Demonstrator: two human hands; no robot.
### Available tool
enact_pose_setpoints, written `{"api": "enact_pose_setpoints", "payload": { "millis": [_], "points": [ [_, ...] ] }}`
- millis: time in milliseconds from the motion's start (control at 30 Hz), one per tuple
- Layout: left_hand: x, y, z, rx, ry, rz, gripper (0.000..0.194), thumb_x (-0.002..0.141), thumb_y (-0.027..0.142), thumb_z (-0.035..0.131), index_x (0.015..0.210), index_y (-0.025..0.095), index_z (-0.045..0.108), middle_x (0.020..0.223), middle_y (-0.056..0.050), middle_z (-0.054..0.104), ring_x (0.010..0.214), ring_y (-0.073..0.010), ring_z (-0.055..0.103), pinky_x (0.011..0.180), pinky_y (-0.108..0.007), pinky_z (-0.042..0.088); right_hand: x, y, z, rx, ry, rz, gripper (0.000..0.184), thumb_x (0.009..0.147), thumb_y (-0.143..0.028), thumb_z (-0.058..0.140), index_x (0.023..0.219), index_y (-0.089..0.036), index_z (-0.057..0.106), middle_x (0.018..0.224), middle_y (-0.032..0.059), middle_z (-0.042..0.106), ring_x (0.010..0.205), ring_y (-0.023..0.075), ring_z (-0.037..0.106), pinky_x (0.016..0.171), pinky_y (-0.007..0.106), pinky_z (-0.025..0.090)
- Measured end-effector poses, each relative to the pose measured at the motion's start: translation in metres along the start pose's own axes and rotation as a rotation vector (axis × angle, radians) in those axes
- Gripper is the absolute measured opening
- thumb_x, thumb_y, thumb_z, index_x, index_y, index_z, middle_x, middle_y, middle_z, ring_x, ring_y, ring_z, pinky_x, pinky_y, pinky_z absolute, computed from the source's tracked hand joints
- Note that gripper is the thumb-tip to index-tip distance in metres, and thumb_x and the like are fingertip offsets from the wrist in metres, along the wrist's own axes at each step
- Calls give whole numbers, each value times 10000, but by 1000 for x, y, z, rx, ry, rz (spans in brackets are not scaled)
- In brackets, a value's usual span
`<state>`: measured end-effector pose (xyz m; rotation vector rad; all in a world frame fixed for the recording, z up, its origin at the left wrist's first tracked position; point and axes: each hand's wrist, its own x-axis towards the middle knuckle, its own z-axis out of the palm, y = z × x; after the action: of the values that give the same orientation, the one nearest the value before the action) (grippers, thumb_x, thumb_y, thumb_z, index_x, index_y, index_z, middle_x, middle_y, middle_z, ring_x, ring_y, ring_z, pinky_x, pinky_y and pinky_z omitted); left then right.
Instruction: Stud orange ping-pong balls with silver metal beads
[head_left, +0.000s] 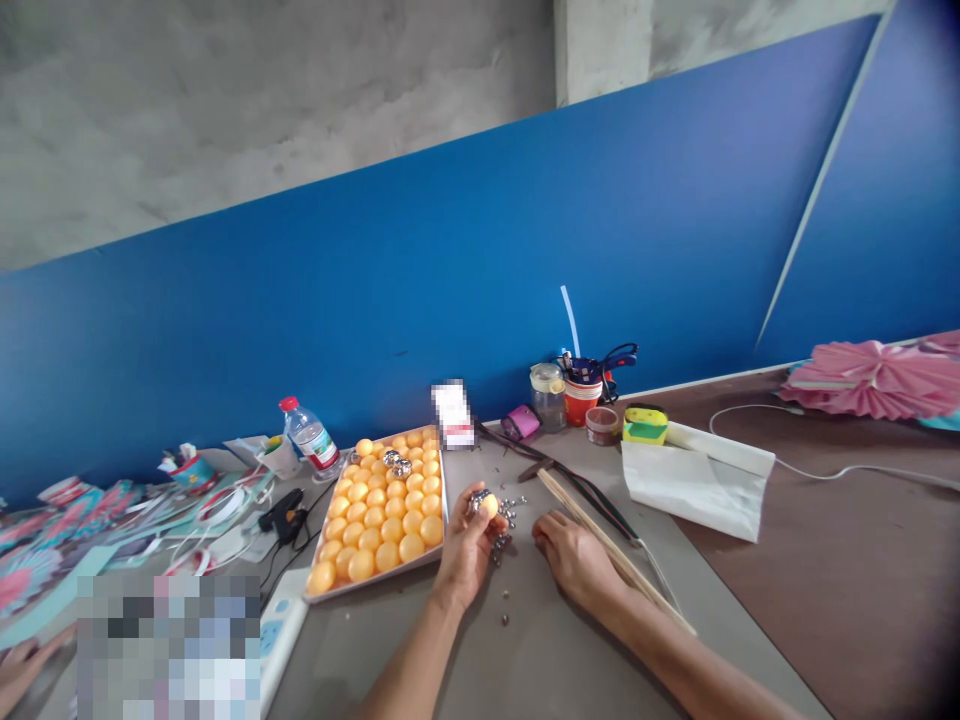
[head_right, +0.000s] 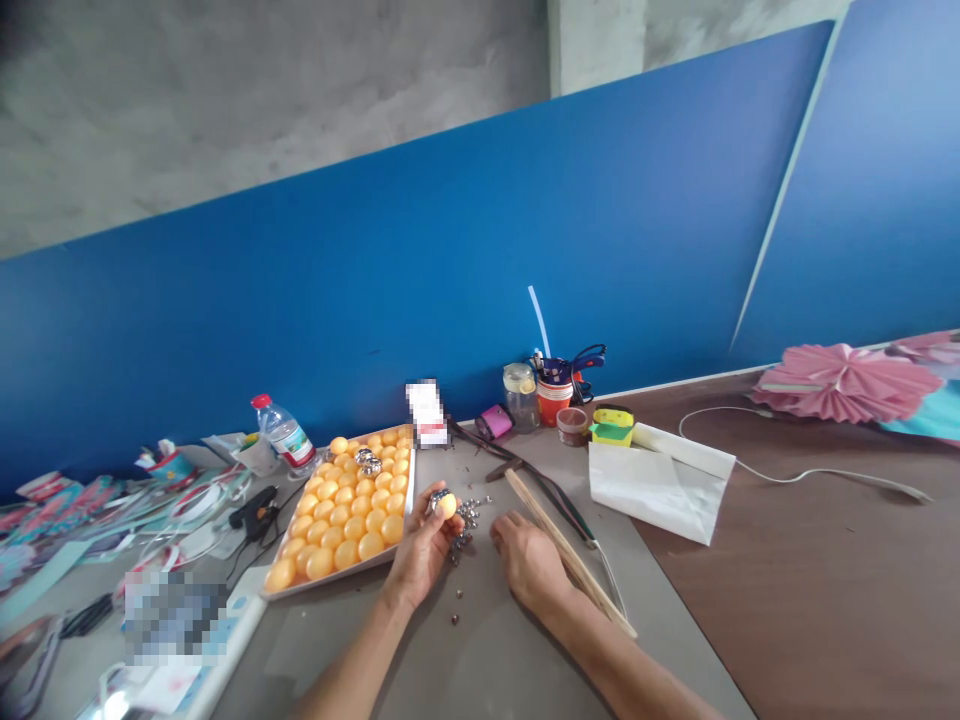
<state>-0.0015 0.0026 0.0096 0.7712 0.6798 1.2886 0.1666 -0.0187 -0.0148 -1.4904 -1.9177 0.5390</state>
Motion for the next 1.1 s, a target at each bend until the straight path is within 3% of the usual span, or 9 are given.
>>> {"api": "enact_pose_setpoints", "payload": {
  "millis": [100, 300, 467, 700, 800, 1100],
  "points": [
    [0, -1, -1, -72, -23, -53, 516, 752, 301, 677, 1222, 223, 481, 875, -38, 652, 729, -137, 637, 711, -263, 471, 0, -4, 3, 279, 49, 22, 160, 784, -206, 424, 748, -186, 578, 764, 46, 615, 730, 176, 572, 692, 278, 414],
    [0, 0, -2, -63, -75, -128, 390, 806, 304, 608, 1162, 196, 493, 950, -82, 656, 720, -144, 634, 677, -265, 460, 3, -12, 6, 866, -64, 422, 130, 670, -307, 537, 743, -200, 523, 487, -54, 478, 432, 109, 433, 451, 234, 324],
    [-4, 3, 1, -2, -132, -150, 320, 776, 233, 653, 1066, 192, 523, 994, -82, 659, 742, -120, 620, 675, -226, 434, 0, -16, -3, 1177, -57, 403, 202, 636, -335, 643, 696, -187, 519, 563, -47, 493, 512, 96, 465, 500, 226, 366],
    [-3, 4, 1, -55, -122, -128, 286, 749, 251, 691, 990, 194, 546, 1017, -81, 661, 754, -108, 611, 675, -210, 439, -2, -8, -1, 1229, -41, 466, 246, 687, -335, 639, 864, -166, 618, 566, -46, 478, 493, 83, 413, 479, 222, 300],
    [-3, 4, -1, -64, -122, -150, 280, 727, 252, 712, 955, 182, 566, 1016, -84, 660, 774, -127, 626, 691, -225, 457, -1, -5, 1, 1243, -64, 472, 225, 686, -337, 641, 832, -166, 629, 538, -47, 466, 478, 84, 395, 472, 227, 284],
    [-5, 4, 2, -76, -186, -192, 422, 645, 166, 772, 1023, 171, 587, 1035, -68, 651, 1008, -220, 612, 943, -346, 427, 0, -9, -6, 1398, -63, 430, 228, 612, -270, 739, 796, -166, 654, 636, -21, 558, 548, 92, 489, 566, 241, 385]
  ]
}}
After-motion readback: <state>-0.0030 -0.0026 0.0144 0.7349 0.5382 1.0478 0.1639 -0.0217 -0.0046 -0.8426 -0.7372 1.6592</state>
